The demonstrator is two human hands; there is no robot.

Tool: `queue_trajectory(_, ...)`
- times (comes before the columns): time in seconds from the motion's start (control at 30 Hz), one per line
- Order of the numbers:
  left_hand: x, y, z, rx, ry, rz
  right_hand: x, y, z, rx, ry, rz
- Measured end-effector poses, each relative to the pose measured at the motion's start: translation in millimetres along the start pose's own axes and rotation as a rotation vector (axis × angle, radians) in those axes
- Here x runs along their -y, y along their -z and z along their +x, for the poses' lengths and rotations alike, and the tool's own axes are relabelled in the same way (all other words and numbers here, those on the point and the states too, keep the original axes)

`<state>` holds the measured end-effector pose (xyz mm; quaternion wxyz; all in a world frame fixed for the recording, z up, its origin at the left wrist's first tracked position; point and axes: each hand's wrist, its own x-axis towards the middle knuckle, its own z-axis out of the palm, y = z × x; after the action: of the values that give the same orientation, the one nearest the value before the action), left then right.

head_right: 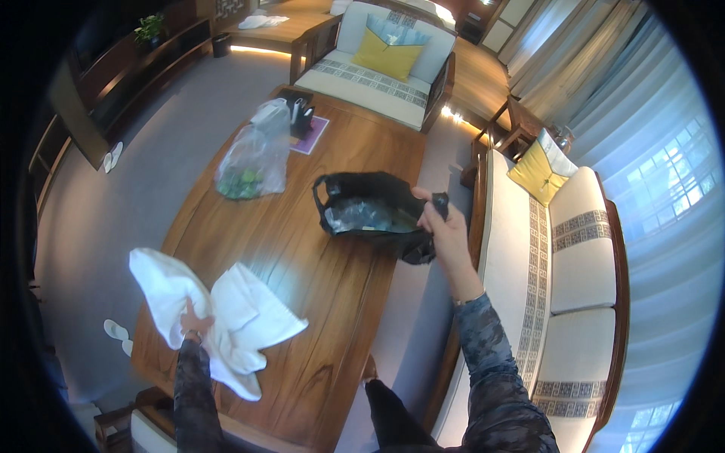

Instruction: The person tidies a living room by gathering trash into a black bag, moving a metal bowl, and folding a white towel. They then walk to a bathroom, fill a water bottle at the sink, and return to water a potted plant before placing the bottle into the trash bag.

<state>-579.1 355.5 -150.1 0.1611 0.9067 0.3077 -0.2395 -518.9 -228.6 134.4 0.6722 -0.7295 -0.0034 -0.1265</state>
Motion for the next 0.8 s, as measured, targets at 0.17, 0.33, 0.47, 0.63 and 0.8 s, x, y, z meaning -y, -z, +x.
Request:
queue_trajectory(0.17, 24.6, 35.2, -88.3, -0.316, -0.351, 0.061, 88.8, -39.9, -117.3, -0.013, -0.018, -0.08)
queue_trajectory(0.33, 24.9, 40.7, -240.9, 0.012, -0.668, -0.541, 176.1, -102.7, -233.7, 0.116, -0.106, -0.142)
queue_trajectory(0.47, 45.2, 80.1, -315.1, 0.179, -0.707, -0.745, 248.2, -138.1, -309.3, 0.253, -0.081, -0.065)
queue_trajectory(0.63, 123.0, 110.7, -353.7, 0.249, -0.597, -0.847, 286.5, -184.4, -382.0, 0.583, -0.152, 0.018)
queue_trajectory(0.8, 288.5, 125.1, -406.5, 0.115, -0.388, -0.69, 288.6, -282.9, -421.4, 1.158, -0.04, 0.043)
